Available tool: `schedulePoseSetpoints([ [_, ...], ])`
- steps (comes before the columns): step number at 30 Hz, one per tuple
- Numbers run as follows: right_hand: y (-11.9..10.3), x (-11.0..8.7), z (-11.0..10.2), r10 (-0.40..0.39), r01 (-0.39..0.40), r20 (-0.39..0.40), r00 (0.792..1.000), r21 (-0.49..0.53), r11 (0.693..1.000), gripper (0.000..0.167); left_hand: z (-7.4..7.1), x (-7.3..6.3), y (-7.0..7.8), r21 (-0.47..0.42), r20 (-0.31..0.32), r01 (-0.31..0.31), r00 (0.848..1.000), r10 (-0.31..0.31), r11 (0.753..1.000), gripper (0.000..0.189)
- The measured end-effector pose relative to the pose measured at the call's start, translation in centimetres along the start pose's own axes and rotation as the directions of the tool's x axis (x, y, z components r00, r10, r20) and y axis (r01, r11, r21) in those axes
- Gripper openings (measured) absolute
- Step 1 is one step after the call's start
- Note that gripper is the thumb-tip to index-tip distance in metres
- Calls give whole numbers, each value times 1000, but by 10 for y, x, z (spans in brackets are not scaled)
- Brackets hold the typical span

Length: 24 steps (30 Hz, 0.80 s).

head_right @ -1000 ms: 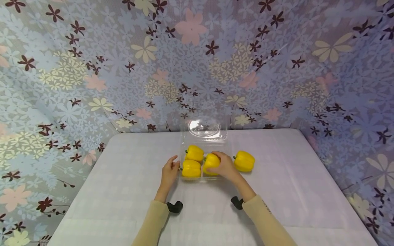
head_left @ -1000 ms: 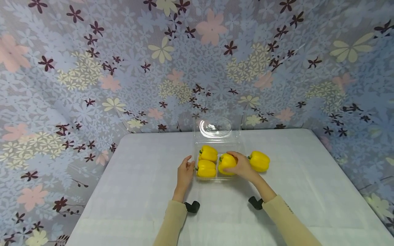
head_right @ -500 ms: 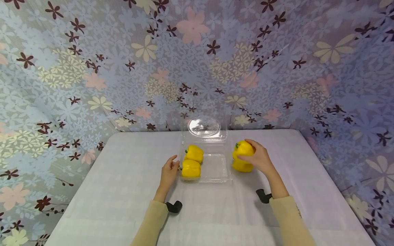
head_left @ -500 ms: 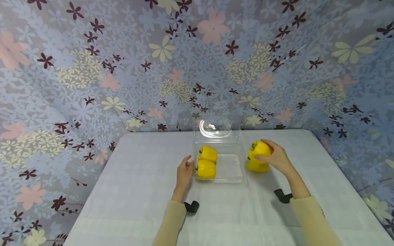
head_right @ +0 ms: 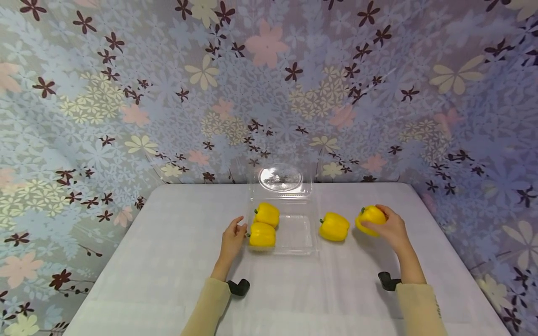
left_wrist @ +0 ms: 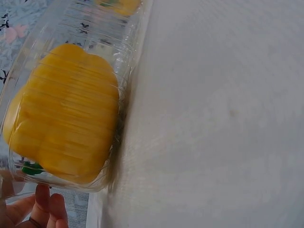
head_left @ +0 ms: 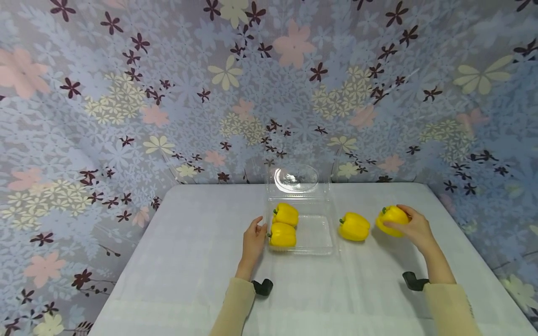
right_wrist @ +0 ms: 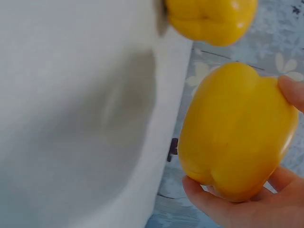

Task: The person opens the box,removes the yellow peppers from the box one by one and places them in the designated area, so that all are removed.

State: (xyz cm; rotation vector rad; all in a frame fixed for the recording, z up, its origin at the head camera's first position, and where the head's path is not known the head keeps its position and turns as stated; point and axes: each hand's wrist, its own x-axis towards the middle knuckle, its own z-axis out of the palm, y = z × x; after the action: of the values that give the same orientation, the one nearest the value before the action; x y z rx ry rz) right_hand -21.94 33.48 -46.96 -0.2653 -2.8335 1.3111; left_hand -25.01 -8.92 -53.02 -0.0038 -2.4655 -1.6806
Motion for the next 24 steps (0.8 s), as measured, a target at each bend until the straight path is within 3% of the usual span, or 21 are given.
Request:
schedulePoseSetpoints([
  [4, 12, 2, 6, 11, -11, 41, 999, -3, 1000, 88, -1, -2, 0, -13, -20, -65, 998, 65, 998, 38],
  [11, 24, 5, 18, -6, 8, 61, 998, -40, 999, 88, 2, 2, 1, 29, 6, 47, 999, -47, 998, 36],
  [24, 18, 3, 20, 24, -14, 139, 990, -73, 997, 92, 2, 2, -1, 4, 10, 30, 999, -30, 1000, 38],
])
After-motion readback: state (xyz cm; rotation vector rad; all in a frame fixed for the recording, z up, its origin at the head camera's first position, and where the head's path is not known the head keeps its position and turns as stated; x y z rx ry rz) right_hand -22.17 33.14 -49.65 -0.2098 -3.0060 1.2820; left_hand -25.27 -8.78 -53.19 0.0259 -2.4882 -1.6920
